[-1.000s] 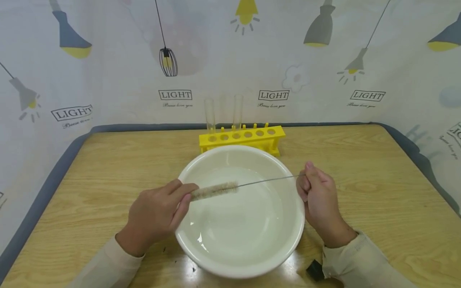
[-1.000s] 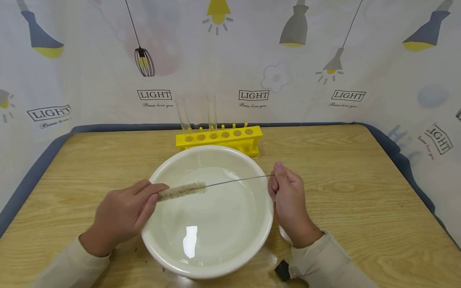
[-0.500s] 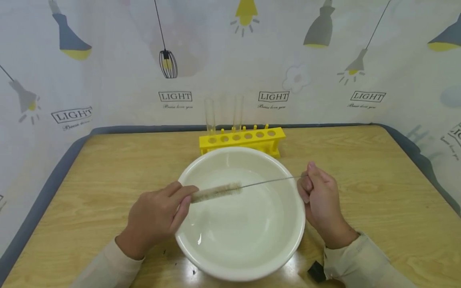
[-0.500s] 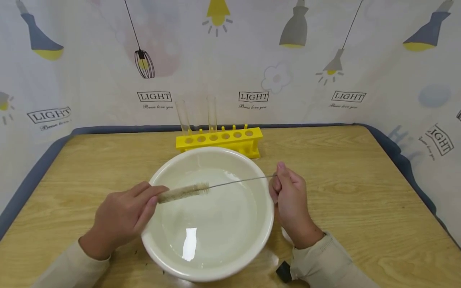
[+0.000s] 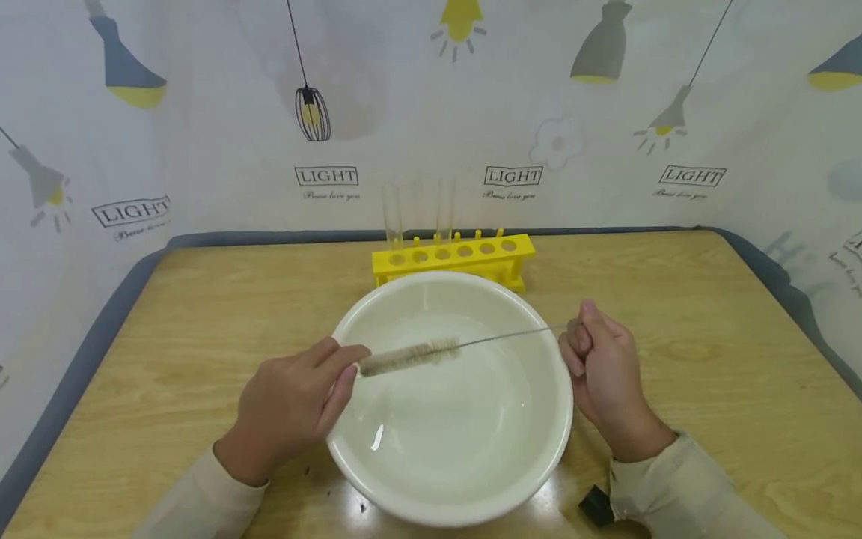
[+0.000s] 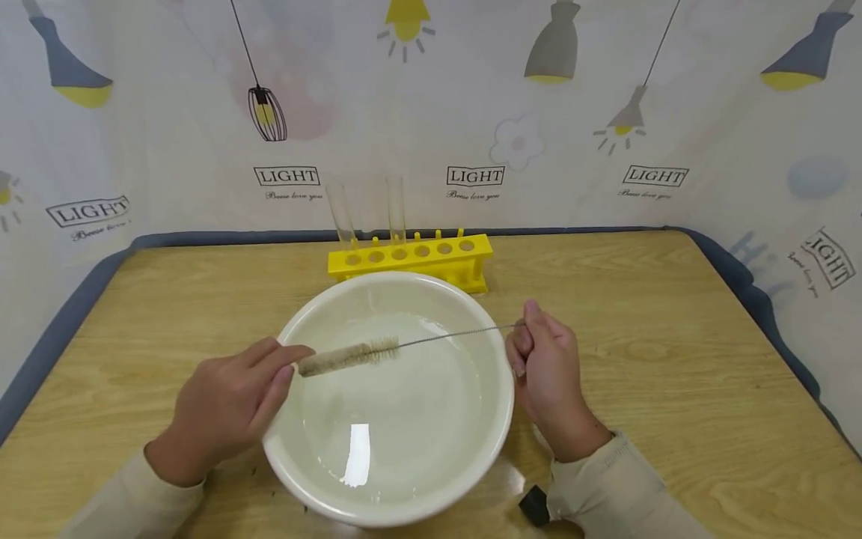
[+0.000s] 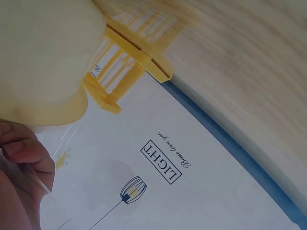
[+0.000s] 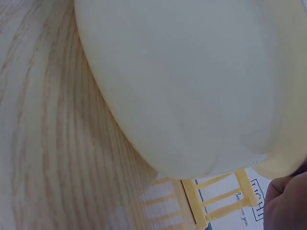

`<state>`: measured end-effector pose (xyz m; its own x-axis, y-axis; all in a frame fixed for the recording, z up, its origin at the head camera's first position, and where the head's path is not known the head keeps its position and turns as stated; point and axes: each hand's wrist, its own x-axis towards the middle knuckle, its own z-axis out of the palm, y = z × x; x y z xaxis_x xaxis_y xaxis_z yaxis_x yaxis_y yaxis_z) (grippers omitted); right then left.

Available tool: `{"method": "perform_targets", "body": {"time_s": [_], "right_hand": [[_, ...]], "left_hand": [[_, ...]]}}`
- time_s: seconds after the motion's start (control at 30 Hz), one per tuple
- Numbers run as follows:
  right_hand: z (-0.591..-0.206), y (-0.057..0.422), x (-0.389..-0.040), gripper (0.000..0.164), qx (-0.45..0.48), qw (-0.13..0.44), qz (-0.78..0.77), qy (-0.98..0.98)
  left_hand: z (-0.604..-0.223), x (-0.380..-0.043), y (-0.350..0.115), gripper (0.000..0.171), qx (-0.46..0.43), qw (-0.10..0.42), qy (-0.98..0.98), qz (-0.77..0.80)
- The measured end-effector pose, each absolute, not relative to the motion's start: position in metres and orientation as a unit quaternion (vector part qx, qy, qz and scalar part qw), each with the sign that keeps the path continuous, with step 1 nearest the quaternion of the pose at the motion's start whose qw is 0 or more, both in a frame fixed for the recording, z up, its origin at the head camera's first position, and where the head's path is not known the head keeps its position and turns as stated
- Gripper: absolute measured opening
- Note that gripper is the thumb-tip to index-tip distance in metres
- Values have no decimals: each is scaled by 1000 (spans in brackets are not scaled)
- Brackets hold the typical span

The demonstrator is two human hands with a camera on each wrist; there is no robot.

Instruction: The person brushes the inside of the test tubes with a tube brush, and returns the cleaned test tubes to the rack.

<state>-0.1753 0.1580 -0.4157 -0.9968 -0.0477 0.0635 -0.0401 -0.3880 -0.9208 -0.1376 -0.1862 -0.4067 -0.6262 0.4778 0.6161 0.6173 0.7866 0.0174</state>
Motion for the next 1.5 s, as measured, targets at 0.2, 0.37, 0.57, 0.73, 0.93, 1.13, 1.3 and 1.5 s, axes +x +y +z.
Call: {"method": "perform_targets", "body": {"time_s": [0.2,0.37,0.57,0.73,0.93,1.13,1.3,1.5], "right_hand": [[-415,158,-175,45,-38,7,-837,547],[-414,159,-176,45,-41,12,-838,544],[-413,161,-176,44,-33,13,-843,537],[-412,161,-178,44,-26,11,-847,531],[-412,162,-179,44,-5,8,-849,529],[-410,161,-179,42,8,9,-858,514],[-410,161,-180,41,12,1,-864,503],[-411,160,-178,42,42,-15,-851,523]], "left_hand": [[-407,-138,-186,37,-309,311,-891,-115],[-406,-138,-186,36,-306,308,-894,-114],[-407,-138,-187,36,-307,307,-894,-111],[-405,-138,-187,36,-305,302,-897,-109],[-404,-139,-187,35,-306,302,-897,-107],[-405,-140,-188,35,-304,306,-896,-109],[-406,-140,-188,35,-305,302,-897,-109],[-408,-138,-188,34,-304,303,-896,-115]]}}
